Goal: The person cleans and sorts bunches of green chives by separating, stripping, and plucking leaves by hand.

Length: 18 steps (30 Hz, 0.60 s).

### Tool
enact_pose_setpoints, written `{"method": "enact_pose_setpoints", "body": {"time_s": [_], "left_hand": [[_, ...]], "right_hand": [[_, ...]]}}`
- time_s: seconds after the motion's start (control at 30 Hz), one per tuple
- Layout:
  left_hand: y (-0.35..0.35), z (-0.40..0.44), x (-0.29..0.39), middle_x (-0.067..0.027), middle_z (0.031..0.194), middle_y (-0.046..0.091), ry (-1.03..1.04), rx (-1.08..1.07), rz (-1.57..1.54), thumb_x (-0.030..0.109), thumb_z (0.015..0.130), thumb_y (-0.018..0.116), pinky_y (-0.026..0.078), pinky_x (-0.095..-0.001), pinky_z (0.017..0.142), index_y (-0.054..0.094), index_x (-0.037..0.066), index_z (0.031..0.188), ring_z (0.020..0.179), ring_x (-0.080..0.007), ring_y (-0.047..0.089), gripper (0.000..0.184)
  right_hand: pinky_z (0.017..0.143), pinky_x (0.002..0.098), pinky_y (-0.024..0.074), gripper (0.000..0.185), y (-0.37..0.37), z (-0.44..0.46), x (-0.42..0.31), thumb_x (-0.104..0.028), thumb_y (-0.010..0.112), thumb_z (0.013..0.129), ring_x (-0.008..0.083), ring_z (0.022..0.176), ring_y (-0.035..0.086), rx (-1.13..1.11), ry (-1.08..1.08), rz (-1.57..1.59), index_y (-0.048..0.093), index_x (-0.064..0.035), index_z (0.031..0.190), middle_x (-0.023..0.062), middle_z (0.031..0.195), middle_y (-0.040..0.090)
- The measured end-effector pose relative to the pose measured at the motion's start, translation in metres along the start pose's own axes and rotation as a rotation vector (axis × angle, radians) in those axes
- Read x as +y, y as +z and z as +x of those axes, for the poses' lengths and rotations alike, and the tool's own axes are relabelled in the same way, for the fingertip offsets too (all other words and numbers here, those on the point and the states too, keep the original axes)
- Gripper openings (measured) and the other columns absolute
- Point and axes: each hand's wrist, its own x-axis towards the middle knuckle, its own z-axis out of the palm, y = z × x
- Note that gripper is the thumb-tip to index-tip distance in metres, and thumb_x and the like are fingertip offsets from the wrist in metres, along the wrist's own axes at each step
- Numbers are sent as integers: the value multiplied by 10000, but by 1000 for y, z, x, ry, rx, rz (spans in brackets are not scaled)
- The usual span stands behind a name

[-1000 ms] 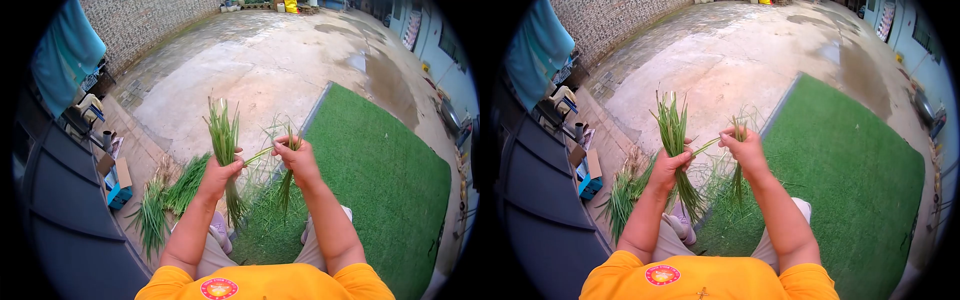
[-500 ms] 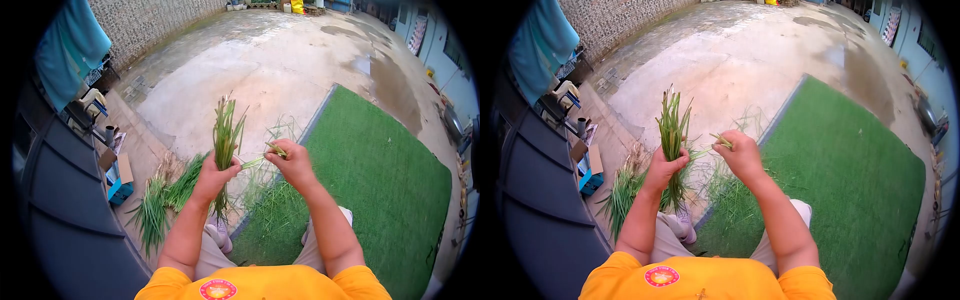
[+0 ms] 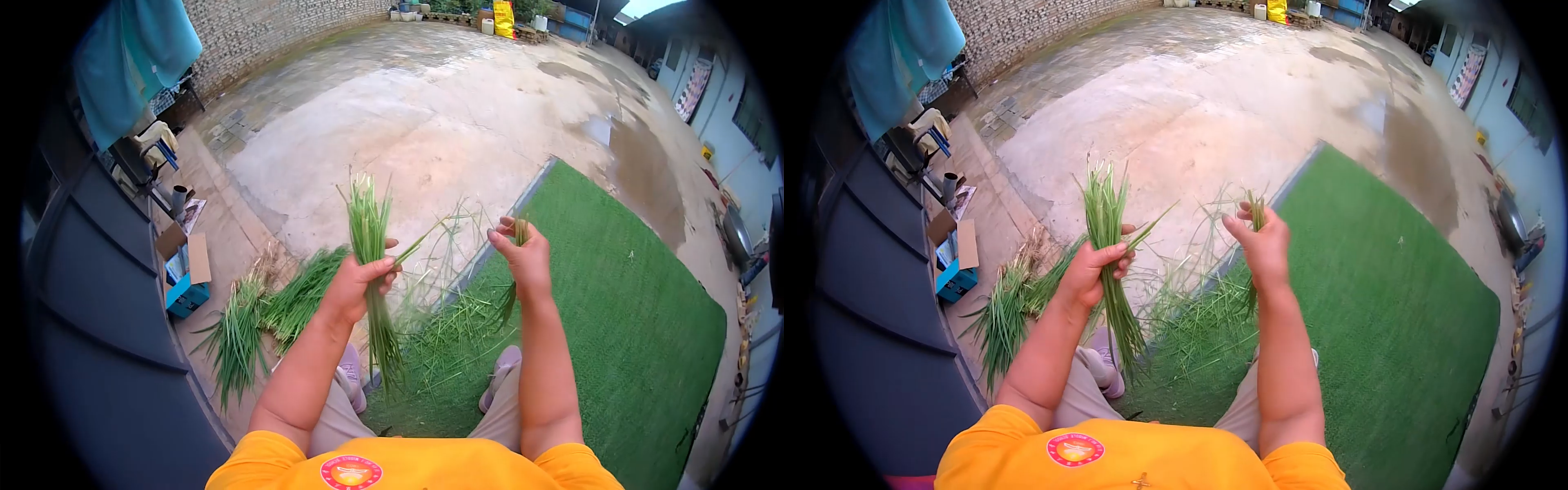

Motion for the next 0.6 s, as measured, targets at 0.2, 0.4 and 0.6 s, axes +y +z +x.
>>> {"method": "enact_pose_setpoints", "body": {"time_s": [0.2, 0.4, 0.6], "left_hand": [[13, 3, -10, -67, 765, 522, -116, -82, -100, 64, 790, 582, 387, -182, 486, 445, 0, 1128, 607, -83, 486, 370], [24, 12, -27, -76, 771, 553, -229, -189, -69, 77, 793, 589, 396, -184, 483, 455, 0, 1114, 592, -75, 496, 357], [-1, 22, -2, -38, 712, 501, -138, -95, -49, 60, 790, 581, 376, -175, 463, 462, -9, 1117, 554, -59, 459, 355]], "right_hand": [[599, 232, 410, 333, 6, -19, -11, -185, 690, 736, 102, 709, 519, -202, 79, -44, 609, -17, 1011, 42, 822, 591], [389, 167, 199, 164, 16, -32, -7, -143, 633, 800, 8, 454, 314, -223, 245, 466, 610, -5, 885, -60, 596, 478], [369, 156, 216, 161, -54, 16, 1, -145, 618, 815, 13, 452, 306, 120, 151, 643, 560, -8, 877, 14, 711, 522]]}}
